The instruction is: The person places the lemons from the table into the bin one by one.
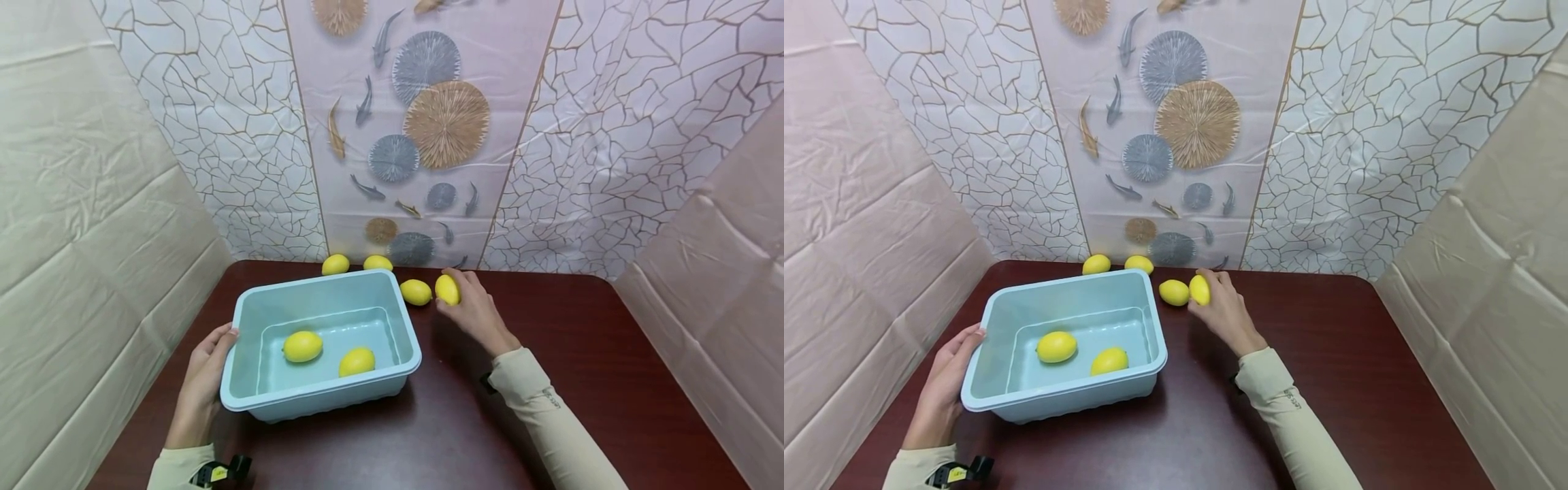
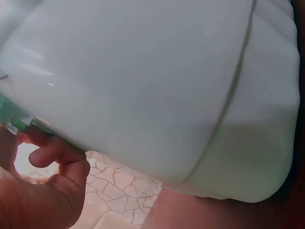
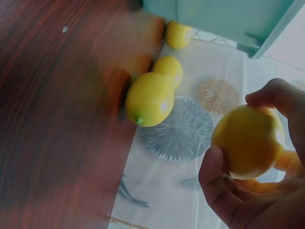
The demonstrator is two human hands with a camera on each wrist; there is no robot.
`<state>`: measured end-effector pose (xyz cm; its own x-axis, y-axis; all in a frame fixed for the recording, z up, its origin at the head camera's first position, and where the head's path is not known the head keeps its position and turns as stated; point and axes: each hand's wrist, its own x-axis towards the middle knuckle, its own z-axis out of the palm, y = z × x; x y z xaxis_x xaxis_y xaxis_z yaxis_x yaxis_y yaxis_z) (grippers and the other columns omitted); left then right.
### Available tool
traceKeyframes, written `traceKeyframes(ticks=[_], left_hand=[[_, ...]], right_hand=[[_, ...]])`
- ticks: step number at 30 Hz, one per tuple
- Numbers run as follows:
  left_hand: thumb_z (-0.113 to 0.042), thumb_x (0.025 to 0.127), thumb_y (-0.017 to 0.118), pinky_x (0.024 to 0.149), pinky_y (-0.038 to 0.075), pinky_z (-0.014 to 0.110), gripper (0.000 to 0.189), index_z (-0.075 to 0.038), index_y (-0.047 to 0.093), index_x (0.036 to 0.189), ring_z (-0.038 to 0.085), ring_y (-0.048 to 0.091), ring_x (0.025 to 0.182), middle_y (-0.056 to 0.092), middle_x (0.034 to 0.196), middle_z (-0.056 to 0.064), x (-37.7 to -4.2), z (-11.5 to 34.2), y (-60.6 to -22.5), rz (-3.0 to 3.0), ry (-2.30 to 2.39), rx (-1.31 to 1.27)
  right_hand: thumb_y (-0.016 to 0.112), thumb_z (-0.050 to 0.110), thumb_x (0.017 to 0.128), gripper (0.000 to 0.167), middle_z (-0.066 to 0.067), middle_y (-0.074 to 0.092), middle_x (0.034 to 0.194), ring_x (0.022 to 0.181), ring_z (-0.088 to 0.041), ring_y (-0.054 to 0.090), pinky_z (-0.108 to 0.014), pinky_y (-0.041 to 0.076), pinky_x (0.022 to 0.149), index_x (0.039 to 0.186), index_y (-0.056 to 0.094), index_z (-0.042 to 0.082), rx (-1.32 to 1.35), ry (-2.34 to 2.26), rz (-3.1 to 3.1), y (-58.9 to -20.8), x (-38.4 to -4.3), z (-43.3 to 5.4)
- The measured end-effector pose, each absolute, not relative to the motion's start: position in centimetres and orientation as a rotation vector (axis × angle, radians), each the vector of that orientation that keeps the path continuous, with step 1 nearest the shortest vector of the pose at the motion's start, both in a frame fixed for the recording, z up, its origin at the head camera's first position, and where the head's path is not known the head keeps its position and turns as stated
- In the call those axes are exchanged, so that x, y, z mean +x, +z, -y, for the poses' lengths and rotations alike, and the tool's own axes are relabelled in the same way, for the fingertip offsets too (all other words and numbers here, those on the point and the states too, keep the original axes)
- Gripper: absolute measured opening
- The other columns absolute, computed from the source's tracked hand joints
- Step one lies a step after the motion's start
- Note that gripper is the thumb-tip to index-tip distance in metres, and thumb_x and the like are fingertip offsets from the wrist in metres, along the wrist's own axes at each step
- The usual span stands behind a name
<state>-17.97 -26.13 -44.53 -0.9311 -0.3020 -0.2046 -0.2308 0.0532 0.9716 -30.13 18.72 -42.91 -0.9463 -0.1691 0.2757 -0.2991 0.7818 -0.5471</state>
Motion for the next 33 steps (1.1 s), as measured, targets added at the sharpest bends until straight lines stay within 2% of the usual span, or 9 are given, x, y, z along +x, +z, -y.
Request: traceKeyframes(ticks=[11, 19, 28, 33], left_hand=[[-0.043, 0.111, 0.05, 0.075, 0.059, 0.027, 0.06, -0.006, 0.041, 0.158, 0.004, 0.065, 0.093, 0.062, 0.115, -0.006, -18.1, 26.3, -44.6, 2.244, -2.042, 0.576], [-0.042, 0.111, 0.049, 0.075, 0.058, 0.025, 0.061, -0.006, 0.039, 0.159, 0.003, 0.063, 0.094, 0.06, 0.119, -0.004, -18.2, 26.2, -44.7, 2.25, -2.047, 0.606], [-0.04, 0.111, 0.05, 0.075, 0.058, 0.026, 0.057, -0.006, 0.042, 0.156, 0.004, 0.064, 0.093, 0.062, 0.111, -0.009, -18.1, 26.1, -44.7, 2.212, -2.07, 0.587], [-0.04, 0.111, 0.05, 0.074, 0.058, 0.026, 0.057, -0.007, 0.042, 0.157, 0.004, 0.065, 0.093, 0.062, 0.111, -0.01, -18.1, 26.2, -44.8, 2.216, -2.068, 0.591]], right_hand=[[0.077, 0.024, 0.089, 0.067, -0.012, 0.057, 0.135, 0.103, -0.031, 0.057, -0.05, 0.049, 0.084, 0.151, 0.053, 0.012, 0.42, 1.017, 2.717, -41.6, -29.3, -17.9], [0.077, 0.022, 0.09, 0.061, -0.01, 0.056, 0.139, 0.104, -0.031, 0.056, -0.047, 0.046, 0.085, 0.148, 0.058, 0.022, 0.462, 1.085, 2.653, -41.0, -29.1, -17.3], [0.079, 0.023, 0.093, 0.066, -0.014, 0.056, 0.14, 0.108, -0.033, 0.059, -0.051, 0.053, 0.089, 0.15, 0.05, 0.009, 0.479, 1.231, 2.613, -40.1, -29.0, -16.2], [0.081, 0.021, 0.092, 0.067, -0.017, 0.055, 0.142, 0.112, -0.035, 0.058, -0.053, 0.052, 0.092, 0.151, 0.052, 0.011, 0.521, 1.224, 2.596, -39.9, -28.7, -15.6]])
